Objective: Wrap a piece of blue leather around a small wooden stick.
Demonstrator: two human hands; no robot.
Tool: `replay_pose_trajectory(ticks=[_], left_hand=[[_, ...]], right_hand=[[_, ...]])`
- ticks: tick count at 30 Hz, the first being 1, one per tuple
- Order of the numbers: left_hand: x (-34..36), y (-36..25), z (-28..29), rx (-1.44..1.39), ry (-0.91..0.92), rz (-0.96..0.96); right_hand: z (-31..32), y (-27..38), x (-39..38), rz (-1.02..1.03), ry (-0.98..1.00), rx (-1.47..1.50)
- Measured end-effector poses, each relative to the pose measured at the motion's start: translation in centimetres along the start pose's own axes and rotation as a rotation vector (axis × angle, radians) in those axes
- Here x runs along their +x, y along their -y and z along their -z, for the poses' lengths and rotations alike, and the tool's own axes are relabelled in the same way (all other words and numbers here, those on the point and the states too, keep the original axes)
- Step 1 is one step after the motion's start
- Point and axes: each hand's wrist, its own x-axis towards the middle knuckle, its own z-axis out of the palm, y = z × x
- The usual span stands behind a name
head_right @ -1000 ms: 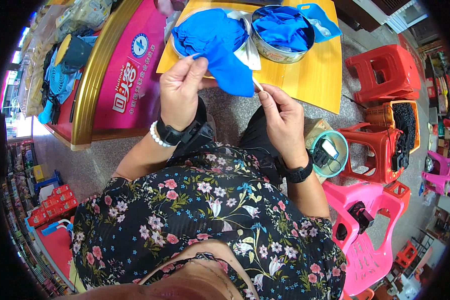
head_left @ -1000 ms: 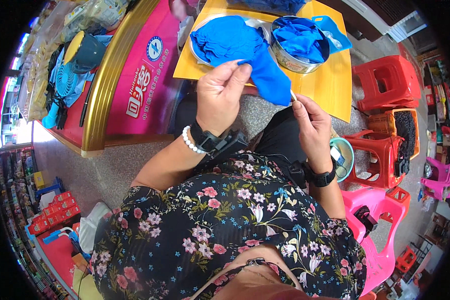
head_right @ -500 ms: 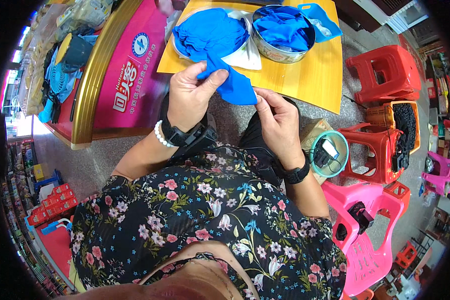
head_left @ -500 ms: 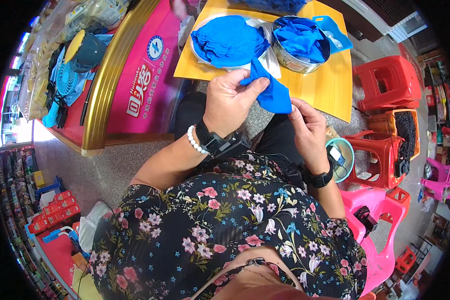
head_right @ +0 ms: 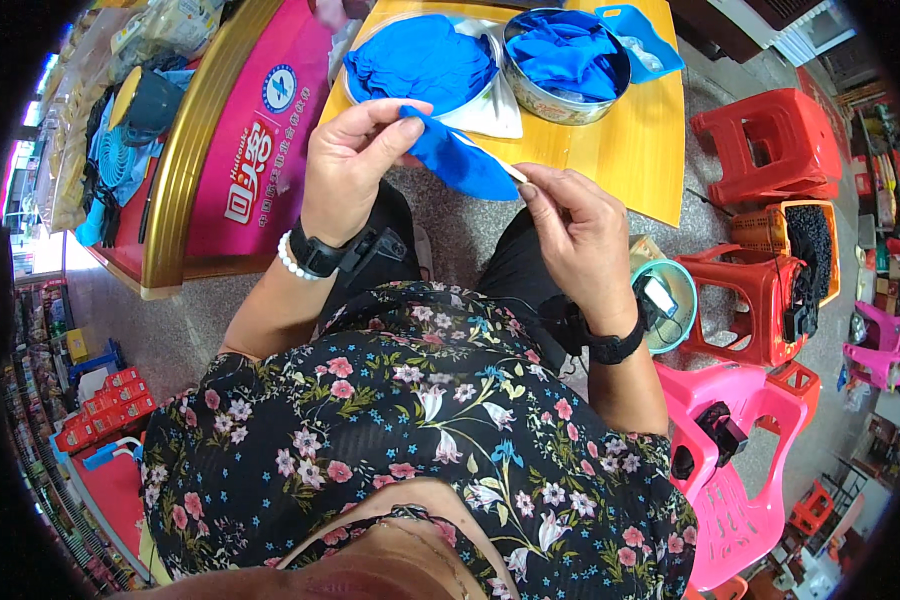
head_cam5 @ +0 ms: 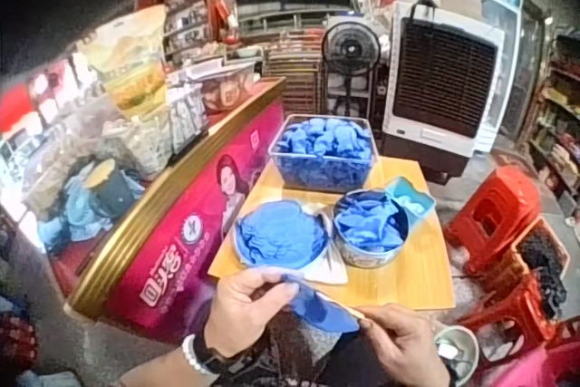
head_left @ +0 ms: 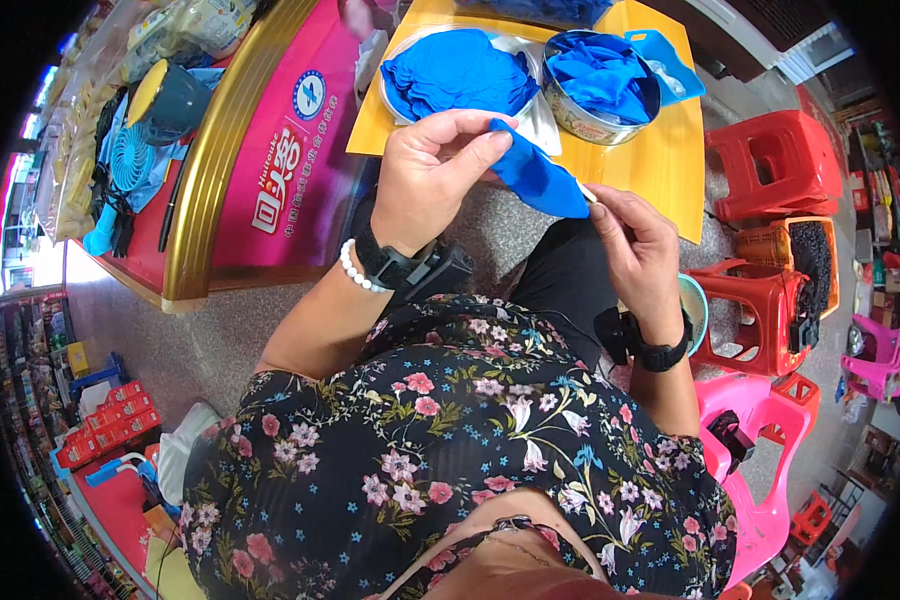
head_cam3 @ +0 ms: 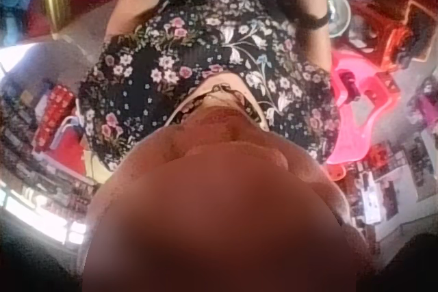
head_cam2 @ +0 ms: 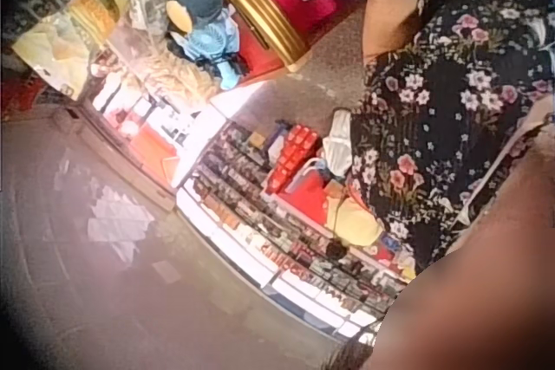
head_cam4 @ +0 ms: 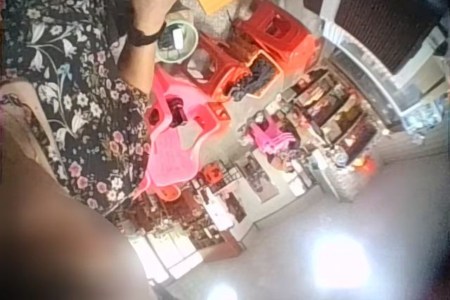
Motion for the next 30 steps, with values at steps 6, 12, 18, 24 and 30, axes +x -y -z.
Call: replay_pose_trajectory(ticks=[6,12,18,24,30], left_hand=[[0.6,-0.4,0.8,0.042,-0.006,-0.038],[0.9,-0.6,0.6,0.291,0.094,-0.236],[-0.3,-2.0,-0.6,0.804,0.269,-0.615],[-1.0,-1.9,-0.5,0.552,0.223,-0.464],[-0.7,0.2,-1.3,-0.193,0.050,0.064]], right_hand=[[1.1,-0.1,-0.1,-0.031,0.073,-0.062],[1.7,1.3,0.4,-0.048,0.262,-0.228],[0.3,-0.2,0.3,-0.179,-0.029,-0.117],[-0.4,-0.9,-0.3,-0.092,-0.110,0.039],[-0.7,-0.6,-0.5,-0.051,-0.114,0.044]])
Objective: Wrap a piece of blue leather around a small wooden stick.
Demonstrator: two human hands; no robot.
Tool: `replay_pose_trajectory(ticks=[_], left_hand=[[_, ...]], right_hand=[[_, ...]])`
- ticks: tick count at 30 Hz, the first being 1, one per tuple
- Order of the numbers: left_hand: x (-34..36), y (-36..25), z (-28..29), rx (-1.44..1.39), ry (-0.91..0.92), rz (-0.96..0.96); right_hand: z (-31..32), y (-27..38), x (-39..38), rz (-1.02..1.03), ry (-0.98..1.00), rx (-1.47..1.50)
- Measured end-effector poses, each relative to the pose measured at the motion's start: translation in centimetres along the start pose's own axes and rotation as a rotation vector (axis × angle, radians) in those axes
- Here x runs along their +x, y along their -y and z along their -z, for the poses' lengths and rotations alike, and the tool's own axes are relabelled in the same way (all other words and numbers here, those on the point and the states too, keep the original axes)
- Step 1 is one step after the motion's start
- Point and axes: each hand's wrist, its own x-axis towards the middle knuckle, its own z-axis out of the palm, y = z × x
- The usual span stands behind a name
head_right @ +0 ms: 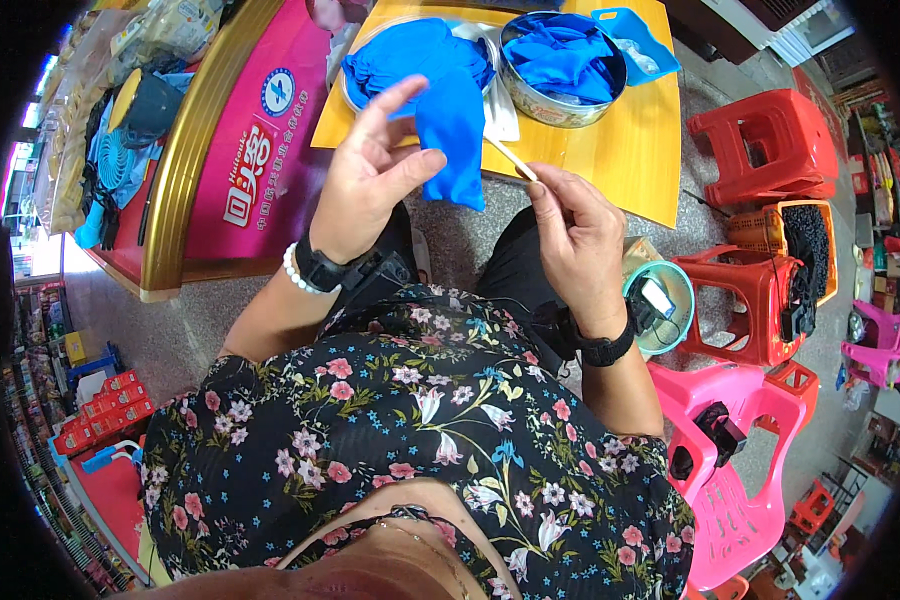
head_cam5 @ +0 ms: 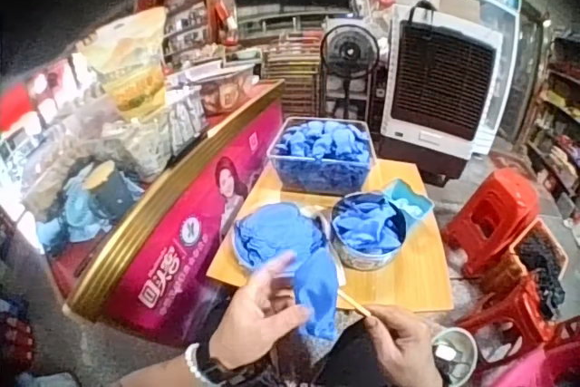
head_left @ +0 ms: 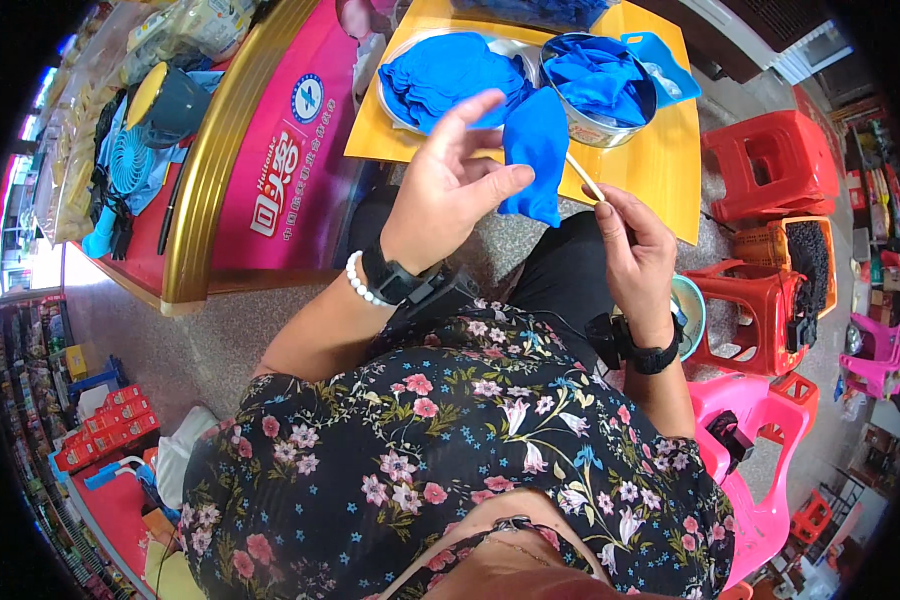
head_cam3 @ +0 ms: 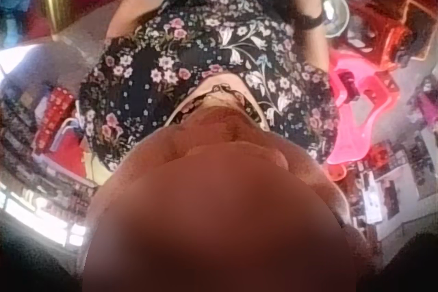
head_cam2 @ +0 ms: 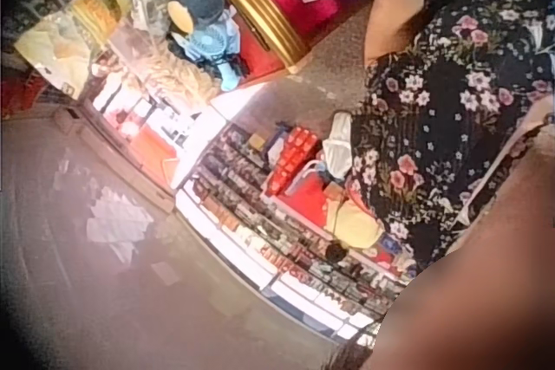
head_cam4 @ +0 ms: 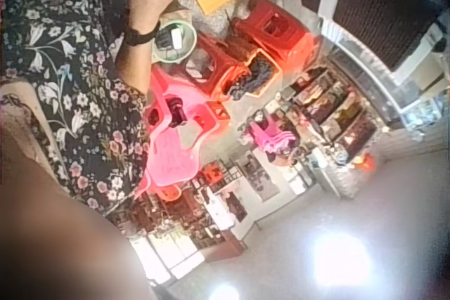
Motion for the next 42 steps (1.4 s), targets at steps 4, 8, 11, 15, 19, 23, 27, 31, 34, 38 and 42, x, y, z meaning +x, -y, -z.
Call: replay_pose_trajectory(ticks=[4,8,11,15,19,23,27,31,34,38,42], left_hand=[[-0.4,0.9,0.4,0.152,0.107,0.124],[-0.8,0.6,0.0,0.292,0.175,0.117],[-0.4,1.2,0.8,0.461,0.223,0.144],[0.0,0.7,-0.2,0.082,0.102,0.146],[0.8,0.1,-0.3,-0.037,-0.052,0.097],[1.0,1.1,0.5,0.060,-0.037,0.004],[1.1,1.2,0.9,0.067,-0.078,0.006],[1.8,0.8,2.4,-0.051,-0.157,0.040],[1.7,0.7,2.6,0.021,-0.055,0.058],[1.5,1.5,1.1,0.117,0.189,0.153],[1.4,2.3,-0.4,0.060,0.158,0.136]], right_hand=[[-0.2,0.0,0.0,-0.015,-0.011,0.007],[-0.4,-0.5,-0.2,-0.045,-0.076,-0.014],[-0.8,-1.2,-0.2,-0.050,-0.101,0.020],[-0.4,-0.9,0.2,-0.028,-0.092,0.029],[-0.4,-0.3,0.0,-0.026,-0.033,-0.027],[-0.7,-0.3,0.1,0.011,-0.062,-0.051],[-1.0,-1.3,-0.3,-0.035,-0.055,-0.022],[1.3,-1.8,-0.1,-0.288,0.274,-0.026],[1.8,-2.8,0.2,-0.354,0.182,0.249],[0.6,0.8,2.0,-0.423,0.174,0.470],[-1.1,0.5,3.2,-0.397,0.235,0.557]])
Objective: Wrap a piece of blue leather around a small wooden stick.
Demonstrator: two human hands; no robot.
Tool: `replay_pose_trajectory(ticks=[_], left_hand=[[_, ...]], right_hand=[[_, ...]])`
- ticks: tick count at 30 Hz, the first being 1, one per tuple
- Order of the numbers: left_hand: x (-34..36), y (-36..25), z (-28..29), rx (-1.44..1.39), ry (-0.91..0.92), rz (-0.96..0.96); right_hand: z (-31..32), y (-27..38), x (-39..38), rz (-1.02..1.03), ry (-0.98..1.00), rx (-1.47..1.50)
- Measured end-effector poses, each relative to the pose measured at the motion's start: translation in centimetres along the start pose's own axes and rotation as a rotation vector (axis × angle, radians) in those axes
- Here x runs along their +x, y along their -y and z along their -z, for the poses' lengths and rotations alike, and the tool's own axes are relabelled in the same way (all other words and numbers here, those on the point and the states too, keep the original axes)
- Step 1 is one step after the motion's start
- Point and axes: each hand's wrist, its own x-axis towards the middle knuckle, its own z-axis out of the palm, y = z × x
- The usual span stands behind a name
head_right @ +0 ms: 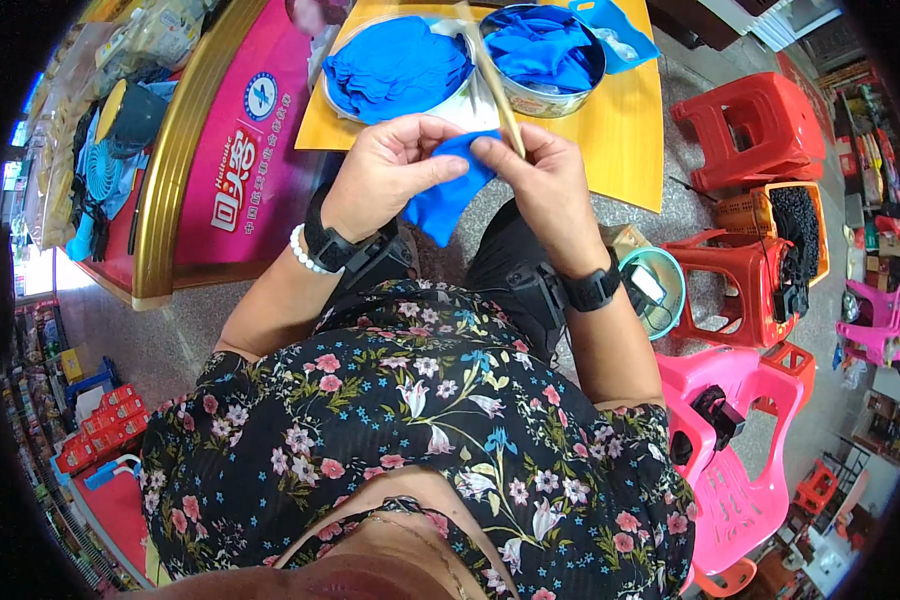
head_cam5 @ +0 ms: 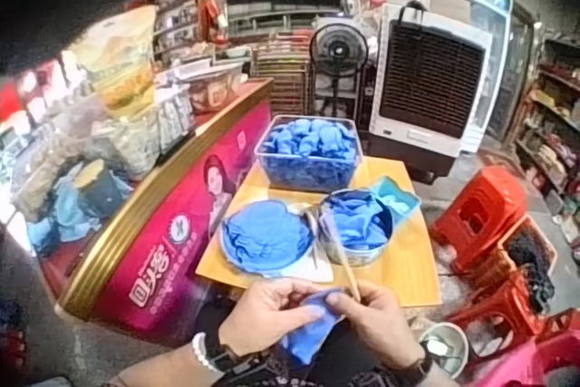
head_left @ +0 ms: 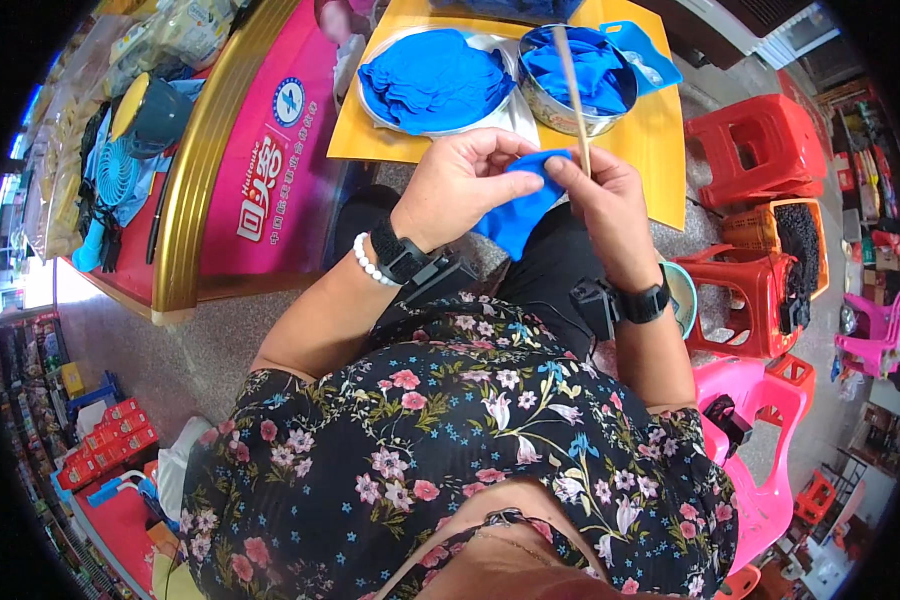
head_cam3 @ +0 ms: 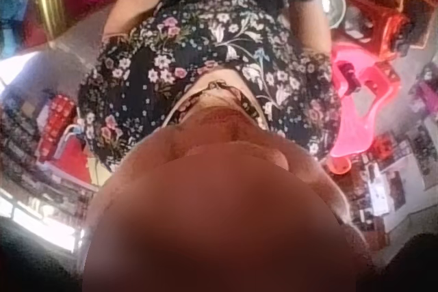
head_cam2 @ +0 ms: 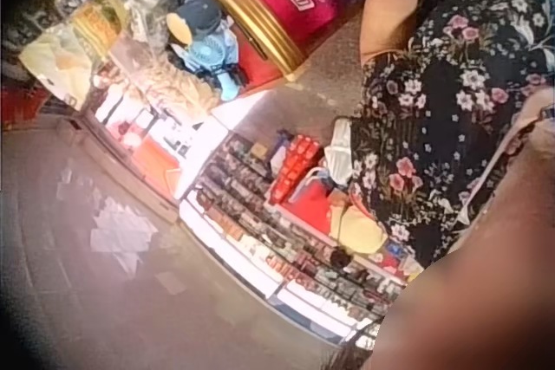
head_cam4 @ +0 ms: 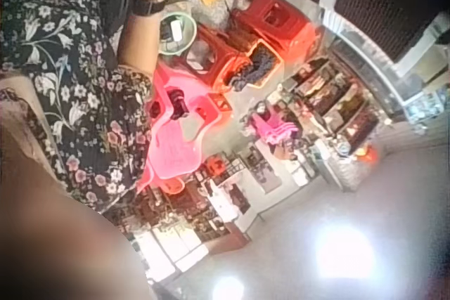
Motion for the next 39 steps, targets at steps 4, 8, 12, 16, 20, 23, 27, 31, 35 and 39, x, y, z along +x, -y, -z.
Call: replay_pose_trajectory(ticks=[4,8,12,16,20,23,27,31,35,39], left_hand=[[-0.5,0.8,1.3,0.241,0.232,0.231],[-0.6,1.8,1.9,-0.062,-0.034,0.098],[0.0,1.7,1.3,-0.286,-0.171,0.151],[0.0,1.6,0.6,-0.058,-0.166,0.059],[-0.2,1.6,0.4,0.045,-0.127,-0.105],[-0.2,0.9,0.6,-0.003,-0.147,-0.105],[-0.3,-0.3,0.5,-0.070,-0.169,-0.113],[-0.1,0.8,0.8,0.163,0.046,-0.178],[0.3,1.0,2.2,0.074,-0.160,-0.057],[0.5,2.2,4.0,0.092,-0.135,0.002]], right_hand=[[0.9,-0.9,0.7,-0.025,-0.139,0.191],[1.4,-2.1,0.8,-0.018,-0.145,0.306],[1.3,-2.3,0.2,-0.063,-0.144,0.175],[0.5,-2.0,0.1,-0.062,-0.149,0.075],[0.3,-2.4,0.5,0.004,-0.227,0.132],[0.2,-2.3,0.4,0.041,-0.250,0.151],[0.1,-2.1,0.4,0.093,-0.230,0.118],[0.4,-2.7,0.5,0.092,-0.156,0.073],[1.6,-2.5,1.7,0.081,-0.053,-0.081],[5.9,-4.0,6.4,0.282,-0.190,-0.370]])
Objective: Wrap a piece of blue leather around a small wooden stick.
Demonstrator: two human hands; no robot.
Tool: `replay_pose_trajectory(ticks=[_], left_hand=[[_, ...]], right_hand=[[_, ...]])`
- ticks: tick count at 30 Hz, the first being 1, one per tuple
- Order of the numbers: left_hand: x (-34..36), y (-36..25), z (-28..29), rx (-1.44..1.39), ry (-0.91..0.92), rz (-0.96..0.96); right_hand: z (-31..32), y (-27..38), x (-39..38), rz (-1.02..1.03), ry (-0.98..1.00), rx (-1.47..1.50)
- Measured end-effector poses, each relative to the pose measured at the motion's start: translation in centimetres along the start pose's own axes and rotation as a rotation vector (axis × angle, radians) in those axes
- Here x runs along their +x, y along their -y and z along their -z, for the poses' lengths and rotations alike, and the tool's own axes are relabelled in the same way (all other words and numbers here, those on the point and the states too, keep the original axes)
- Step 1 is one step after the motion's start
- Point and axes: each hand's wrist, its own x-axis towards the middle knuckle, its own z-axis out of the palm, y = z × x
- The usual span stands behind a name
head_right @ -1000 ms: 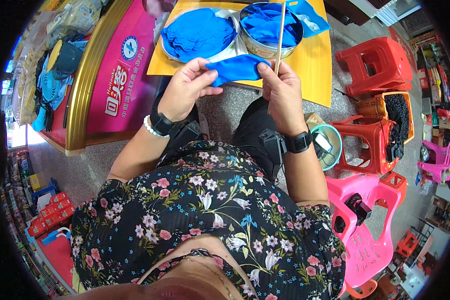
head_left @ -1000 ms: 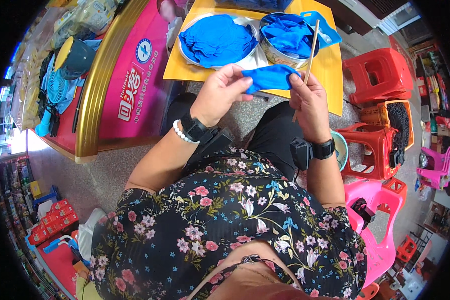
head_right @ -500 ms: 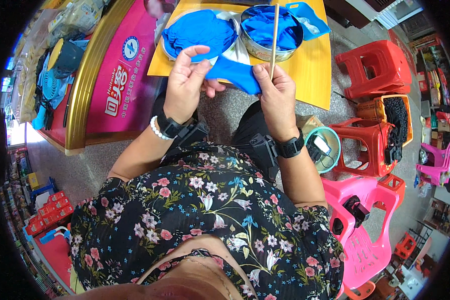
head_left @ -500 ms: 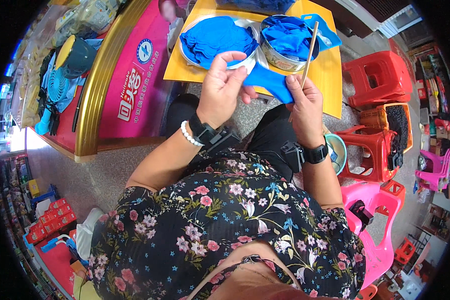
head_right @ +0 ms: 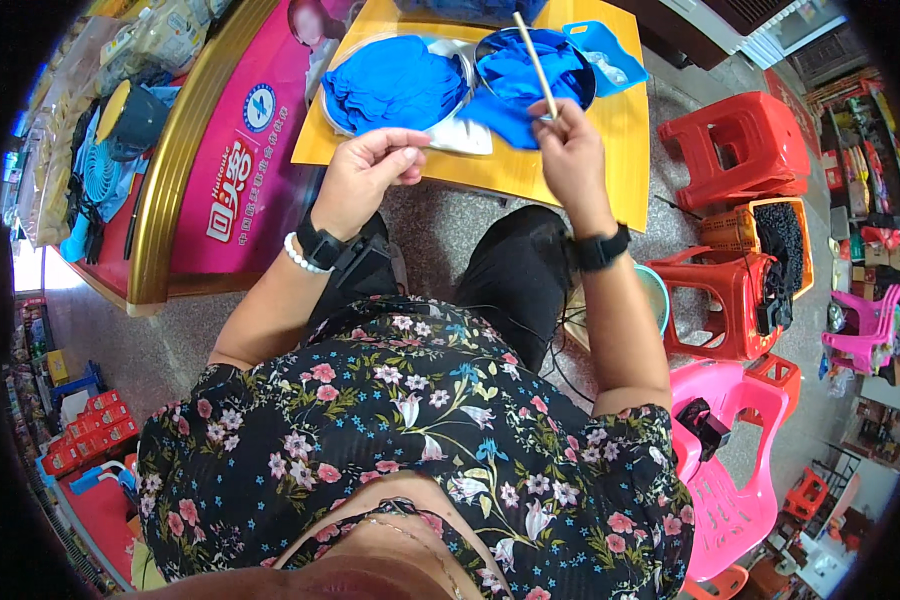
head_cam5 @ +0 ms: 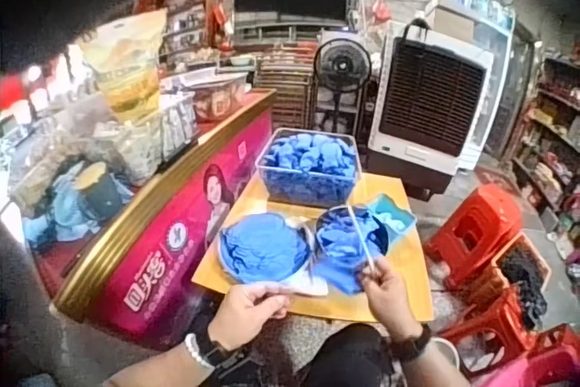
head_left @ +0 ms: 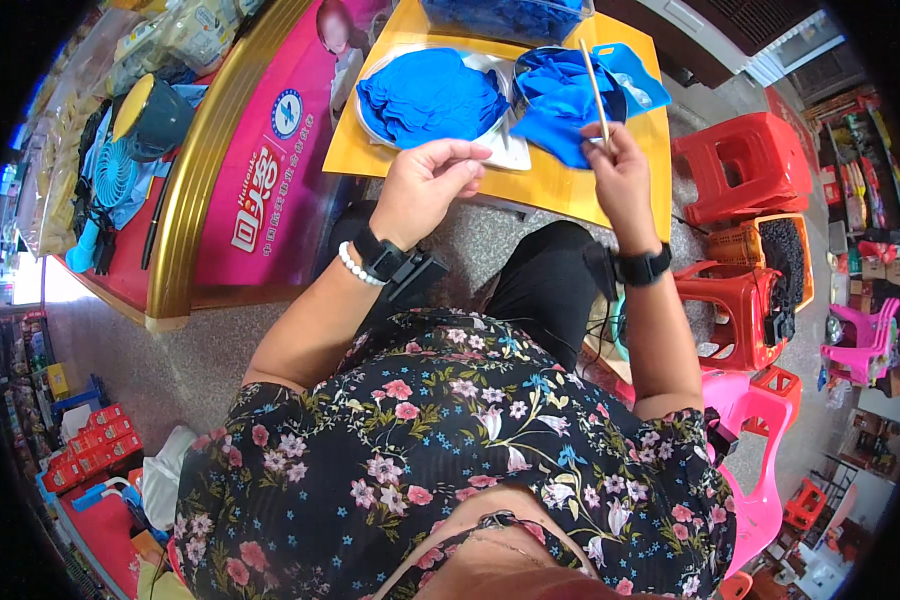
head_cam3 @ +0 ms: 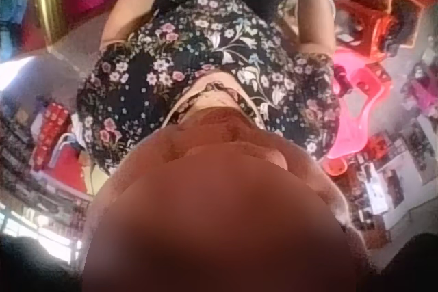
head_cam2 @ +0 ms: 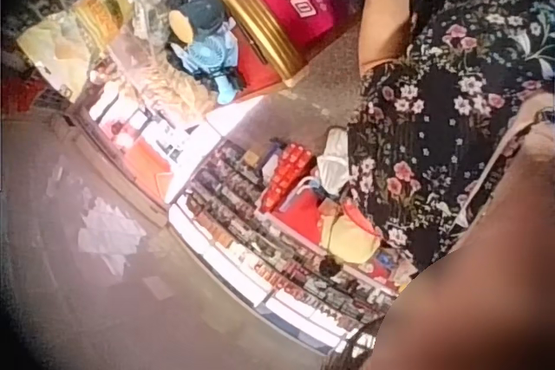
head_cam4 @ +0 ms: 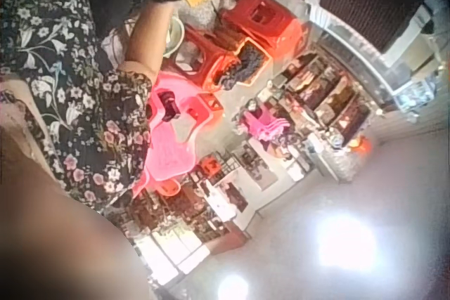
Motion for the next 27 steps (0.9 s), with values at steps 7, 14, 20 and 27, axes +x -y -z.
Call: replay_pose_trajectory(ticks=[7,14,20,27], left_hand=[[-1.3,0.3,-0.1,0.094,0.086,0.072],[-1.9,1.0,0.6,0.086,0.036,0.073],[-1.4,1.9,1.6,0.133,0.044,0.079],[-1.0,3.1,2.9,0.115,0.032,0.138]], right_hand=[[2.0,-2.4,7.5,-0.037,-0.176,-0.736],[1.4,-3.2,9.7,-0.164,0.058,-1.174],[1.2,-2.0,9.2,-0.166,-0.127,-1.085],[2.3,-3.2,0.9,0.003,0.031,-0.891]])
